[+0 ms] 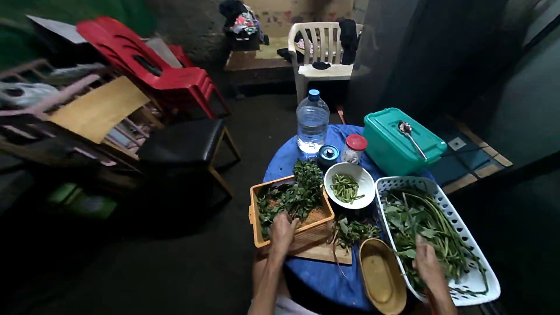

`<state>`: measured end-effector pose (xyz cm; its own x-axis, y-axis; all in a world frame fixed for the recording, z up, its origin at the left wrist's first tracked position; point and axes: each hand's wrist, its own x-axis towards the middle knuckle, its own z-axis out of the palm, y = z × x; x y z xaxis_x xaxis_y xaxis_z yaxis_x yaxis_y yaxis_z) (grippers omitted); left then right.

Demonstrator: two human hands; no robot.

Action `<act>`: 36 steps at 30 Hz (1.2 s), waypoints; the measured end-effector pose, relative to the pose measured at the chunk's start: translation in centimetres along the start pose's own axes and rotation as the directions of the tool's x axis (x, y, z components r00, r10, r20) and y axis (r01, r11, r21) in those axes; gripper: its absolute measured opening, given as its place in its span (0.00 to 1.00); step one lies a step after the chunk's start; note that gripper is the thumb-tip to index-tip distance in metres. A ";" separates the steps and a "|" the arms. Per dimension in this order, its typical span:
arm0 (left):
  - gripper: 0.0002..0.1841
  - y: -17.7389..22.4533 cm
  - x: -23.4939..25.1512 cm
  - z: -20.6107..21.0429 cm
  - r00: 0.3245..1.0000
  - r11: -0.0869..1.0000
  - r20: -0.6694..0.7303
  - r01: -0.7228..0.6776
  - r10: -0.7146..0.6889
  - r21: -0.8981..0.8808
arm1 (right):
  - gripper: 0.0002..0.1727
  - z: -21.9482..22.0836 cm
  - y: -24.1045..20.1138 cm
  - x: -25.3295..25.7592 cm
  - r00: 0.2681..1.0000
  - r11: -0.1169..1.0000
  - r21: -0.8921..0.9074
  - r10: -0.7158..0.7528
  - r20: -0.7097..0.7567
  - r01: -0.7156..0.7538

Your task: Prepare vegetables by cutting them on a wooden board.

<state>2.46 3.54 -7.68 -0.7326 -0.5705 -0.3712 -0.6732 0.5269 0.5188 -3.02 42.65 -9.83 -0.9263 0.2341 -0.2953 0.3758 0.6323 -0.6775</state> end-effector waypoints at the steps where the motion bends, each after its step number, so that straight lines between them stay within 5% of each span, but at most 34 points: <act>1: 0.26 -0.7 0.5 -0.3 0.999 0.999 0.014 0.038 -0.038 0.028 | 0.37 0.3 0.0 -0.4 1.000 1.000 0.031 0.004 0.026 -0.004; 4: 0.18 -2.6 2.1 -0.5 0.996 0.999 0.079 0.044 -0.045 0.016 | 0.34 1.6 -0.4 -1.7 0.997 0.991 0.126 -0.047 0.067 0.038; 7: 0.13 -2.9 1.6 -2.6 0.994 0.980 0.037 -0.098 0.106 -0.172 | 0.32 1.8 -1.3 -3.3 0.983 0.969 0.231 -0.121 0.139 0.086; 12: 0.09 -0.7 -3.0 -6.6 0.944 0.778 -0.104 -0.319 0.314 -0.541 | 0.33 1.8 -3.8 -6.4 0.954 0.903 0.415 -0.212 0.213 0.108; 18: 0.07 1.8 -6.8 -5.0 0.836 0.537 -0.141 -0.460 0.531 -0.707 | 0.53 3.0 -7.0 -11.0 0.784 0.519 0.850 -0.563 0.262 0.089; 23: 0.06 4.5 -10.3 -1.3 0.734 0.439 -0.091 -0.495 0.673 -0.750 | 0.55 4.9 -9.5 -13.3 0.672 0.436 0.900 -0.669 0.317 0.009; 31: 0.06 6.4 -12.8 6.4 0.672 0.259 -0.244 -0.556 0.699 -0.790 | 0.41 5.7 -7.7 -12.5 0.883 0.594 0.790 -0.441 0.162 0.152; 36: 0.07 6.9 -13.5 11.2 0.507 0.206 -0.376 -0.767 0.775 -0.608 | 0.41 4.2 -7.0 -11.0 0.964 0.659 0.752 -0.203 0.173 0.004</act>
<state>6.58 21.87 -7.74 -0.8556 -0.1179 0.5040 0.4840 0.1631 0.8597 4.61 32.52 -4.70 -0.9642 -0.0306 -0.2634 0.2651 -0.1375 -0.9544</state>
